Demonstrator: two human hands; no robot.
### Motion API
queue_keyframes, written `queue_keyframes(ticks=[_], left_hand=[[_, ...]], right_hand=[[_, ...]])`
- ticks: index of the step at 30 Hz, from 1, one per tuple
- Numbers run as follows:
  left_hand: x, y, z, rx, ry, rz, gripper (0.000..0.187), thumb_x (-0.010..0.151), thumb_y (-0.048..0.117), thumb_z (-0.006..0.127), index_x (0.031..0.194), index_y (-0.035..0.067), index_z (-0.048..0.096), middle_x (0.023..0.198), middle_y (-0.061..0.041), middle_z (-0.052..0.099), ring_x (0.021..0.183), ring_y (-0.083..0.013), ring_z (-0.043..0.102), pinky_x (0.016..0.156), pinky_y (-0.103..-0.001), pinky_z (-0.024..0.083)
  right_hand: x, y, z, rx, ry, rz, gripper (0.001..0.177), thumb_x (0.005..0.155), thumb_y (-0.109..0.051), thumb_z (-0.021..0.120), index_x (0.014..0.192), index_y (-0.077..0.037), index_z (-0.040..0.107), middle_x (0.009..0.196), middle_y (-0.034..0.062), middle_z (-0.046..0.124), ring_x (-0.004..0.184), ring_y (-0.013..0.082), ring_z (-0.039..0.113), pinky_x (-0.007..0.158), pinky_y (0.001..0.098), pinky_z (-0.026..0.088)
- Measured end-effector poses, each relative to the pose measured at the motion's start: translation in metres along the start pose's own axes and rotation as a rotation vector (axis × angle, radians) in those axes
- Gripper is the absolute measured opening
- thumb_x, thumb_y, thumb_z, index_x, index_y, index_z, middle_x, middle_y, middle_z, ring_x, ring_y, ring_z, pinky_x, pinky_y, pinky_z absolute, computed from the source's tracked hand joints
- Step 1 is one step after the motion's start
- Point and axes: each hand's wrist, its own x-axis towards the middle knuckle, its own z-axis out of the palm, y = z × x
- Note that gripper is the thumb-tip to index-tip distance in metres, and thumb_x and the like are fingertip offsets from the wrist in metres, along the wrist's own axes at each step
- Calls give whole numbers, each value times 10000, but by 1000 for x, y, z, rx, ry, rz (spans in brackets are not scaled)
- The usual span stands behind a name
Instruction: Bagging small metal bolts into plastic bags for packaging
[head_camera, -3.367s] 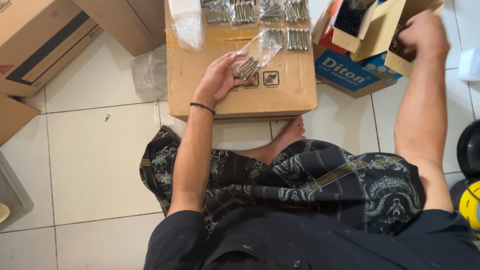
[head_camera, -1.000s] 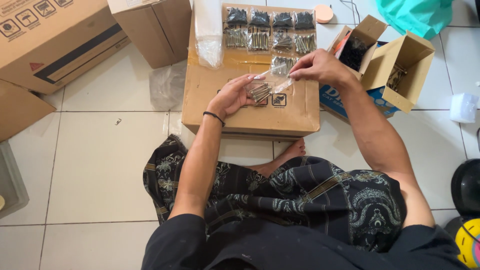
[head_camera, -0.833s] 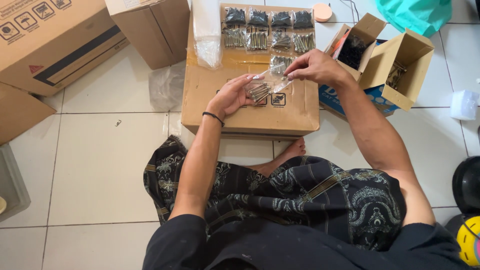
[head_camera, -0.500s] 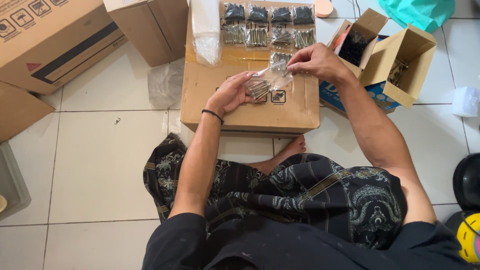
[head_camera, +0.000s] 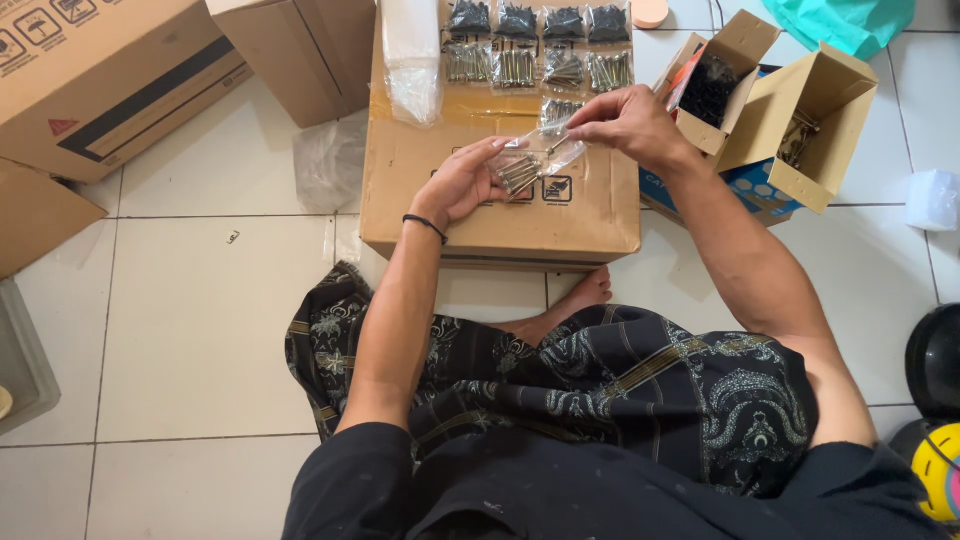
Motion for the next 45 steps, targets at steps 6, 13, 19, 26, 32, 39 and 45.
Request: queue_keyframes(ticks=[6, 13, 19, 26, 32, 39, 45], left_hand=[[1, -1, -3, -4, -38, 2, 364, 1054, 219, 557, 1334, -7, 612, 1156, -195, 720, 974, -330, 729, 874, -537, 642], [0, -1, -1, -32, -9, 2, 407, 1037, 202, 567, 1354, -53, 541, 1198, -242, 693, 989, -374, 724, 886, -549, 653], [1, -3, -4, -28, -13, 10, 399, 1038, 194, 562, 1366, -32, 552, 1207, -243, 695, 1026, -372, 715, 916, -599, 635], [0, 2, 3, -33, 9, 2, 375, 1024, 199, 594, 1311, -41, 582, 1146, -234, 716, 1013, -349, 717, 882, -570, 651], [0, -1, -1, 3, -37, 37, 401, 1032, 221, 586, 1348, -25, 592, 1231, -216, 695, 1101, -347, 698, 914, -586, 643], [3, -3, -8, 22, -42, 12, 395, 1045, 229, 559, 1366, 1, 592, 1219, -210, 691, 1005, -365, 720, 875, -538, 652], [-6, 5, 6, 68, -78, 46, 377, 1048, 248, 568, 1334, 10, 627, 1273, -236, 653, 1083, -362, 688, 921, -558, 646]], right_hand=[[21, 37, 9, 183, 14, 38, 90, 920, -79, 784, 1009, -74, 794, 728, 24, 688, 581, 60, 488, 518, 177, 370], [33, 58, 24, 410, 74, 92, 86, 902, -28, 791, 945, -96, 762, 791, 31, 731, 515, 22, 449, 445, 149, 292], [33, 60, 37, 363, 191, 102, 96, 902, -43, 815, 937, -111, 757, 750, 6, 697, 514, 26, 469, 452, 155, 331], [26, 46, 51, 302, 249, 109, 104, 927, -48, 804, 975, -96, 725, 766, 14, 734, 512, 36, 511, 453, 174, 387], [28, 51, 56, 294, 175, 76, 98, 900, -109, 837, 911, -117, 740, 763, -14, 691, 559, 43, 523, 457, 169, 385], [24, 45, 50, 141, 83, 50, 84, 877, -171, 865, 871, -147, 785, 706, -42, 678, 574, 46, 473, 534, 197, 379], [17, 35, 48, -40, -1, -55, 137, 894, -220, 825, 990, -124, 807, 903, 31, 782, 749, 105, 668, 667, 242, 528]])
